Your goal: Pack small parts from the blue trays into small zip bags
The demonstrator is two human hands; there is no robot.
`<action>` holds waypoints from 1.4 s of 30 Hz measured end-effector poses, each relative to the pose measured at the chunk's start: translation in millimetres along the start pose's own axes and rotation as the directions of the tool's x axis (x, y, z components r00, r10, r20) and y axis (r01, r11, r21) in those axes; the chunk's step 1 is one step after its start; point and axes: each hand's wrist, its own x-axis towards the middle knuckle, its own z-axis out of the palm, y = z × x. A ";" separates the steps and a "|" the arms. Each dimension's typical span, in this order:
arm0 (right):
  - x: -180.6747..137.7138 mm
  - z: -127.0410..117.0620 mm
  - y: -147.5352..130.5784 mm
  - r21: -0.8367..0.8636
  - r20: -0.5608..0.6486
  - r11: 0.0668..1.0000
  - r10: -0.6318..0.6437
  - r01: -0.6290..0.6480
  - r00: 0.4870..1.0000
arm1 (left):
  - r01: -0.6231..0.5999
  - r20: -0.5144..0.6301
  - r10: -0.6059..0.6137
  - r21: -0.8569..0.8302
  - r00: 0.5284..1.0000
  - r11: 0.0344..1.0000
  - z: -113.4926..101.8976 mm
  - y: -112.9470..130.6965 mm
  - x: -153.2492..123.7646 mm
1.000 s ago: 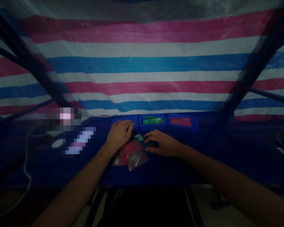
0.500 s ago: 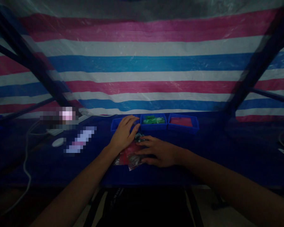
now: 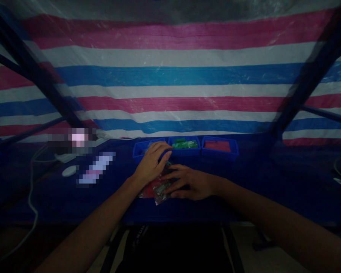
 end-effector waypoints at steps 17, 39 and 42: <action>2.8 7.3 4.9 0.010 -0.163 0.999 0.052 -0.051 0.985 | 0.001 -0.015 -0.002 -0.088 1.000 0.996 -4.0 5.0 1.8; -8.6 -1.7 45.7 0.888 -0.333 0.460 0.688 -0.031 0.645 | 0.040 0.077 -0.009 -0.413 0.997 0.910 -11.3 14.7 3.0; -7.5 -1.1 47.8 0.904 -0.312 0.427 0.696 -0.024 0.647 | 0.043 0.058 -0.021 -0.394 0.998 0.918 -5.9 12.5 4.2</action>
